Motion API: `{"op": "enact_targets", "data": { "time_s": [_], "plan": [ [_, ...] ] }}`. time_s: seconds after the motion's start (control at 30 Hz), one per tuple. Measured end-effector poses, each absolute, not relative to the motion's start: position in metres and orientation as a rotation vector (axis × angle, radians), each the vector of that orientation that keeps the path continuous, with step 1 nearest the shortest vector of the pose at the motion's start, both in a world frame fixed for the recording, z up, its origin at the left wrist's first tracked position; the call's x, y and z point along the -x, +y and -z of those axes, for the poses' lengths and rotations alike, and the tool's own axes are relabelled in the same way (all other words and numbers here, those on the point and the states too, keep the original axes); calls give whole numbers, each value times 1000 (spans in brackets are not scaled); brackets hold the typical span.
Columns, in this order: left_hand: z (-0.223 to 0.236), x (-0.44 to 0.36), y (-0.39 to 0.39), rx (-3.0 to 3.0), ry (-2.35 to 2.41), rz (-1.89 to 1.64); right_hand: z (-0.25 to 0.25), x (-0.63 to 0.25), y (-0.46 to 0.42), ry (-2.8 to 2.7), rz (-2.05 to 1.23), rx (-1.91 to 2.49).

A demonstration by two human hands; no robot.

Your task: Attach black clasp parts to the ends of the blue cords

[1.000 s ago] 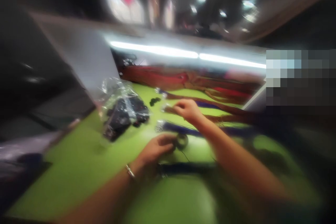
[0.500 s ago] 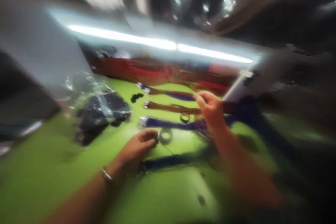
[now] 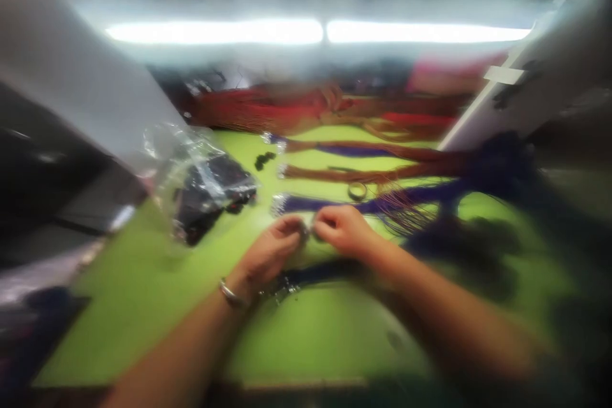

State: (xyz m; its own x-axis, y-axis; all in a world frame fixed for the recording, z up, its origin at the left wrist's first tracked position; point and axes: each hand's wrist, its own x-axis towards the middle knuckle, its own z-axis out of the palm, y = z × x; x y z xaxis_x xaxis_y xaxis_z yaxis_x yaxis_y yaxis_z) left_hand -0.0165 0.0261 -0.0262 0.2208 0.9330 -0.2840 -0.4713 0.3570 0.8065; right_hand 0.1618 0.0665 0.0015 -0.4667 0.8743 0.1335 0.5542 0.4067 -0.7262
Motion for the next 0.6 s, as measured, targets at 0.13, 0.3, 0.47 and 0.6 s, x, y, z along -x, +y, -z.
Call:
{"op": "enact_targets", "data": {
  "time_s": [0.13,0.3,0.47,0.6],
  "plan": [
    [26,15,26,-641,875,-1059,6,-164,70,-2175,-816,1252],
    [24,14,25,-720,874,-1055,3,-163,67,-2174,-783,1295],
    [26,13,24,-848,906,-1063,-5,-162,64,-2227,-704,1371],
    [33,11,23,-1016,985,-1108,-3,-162,66,-2268,-714,1362]
  ]
}}
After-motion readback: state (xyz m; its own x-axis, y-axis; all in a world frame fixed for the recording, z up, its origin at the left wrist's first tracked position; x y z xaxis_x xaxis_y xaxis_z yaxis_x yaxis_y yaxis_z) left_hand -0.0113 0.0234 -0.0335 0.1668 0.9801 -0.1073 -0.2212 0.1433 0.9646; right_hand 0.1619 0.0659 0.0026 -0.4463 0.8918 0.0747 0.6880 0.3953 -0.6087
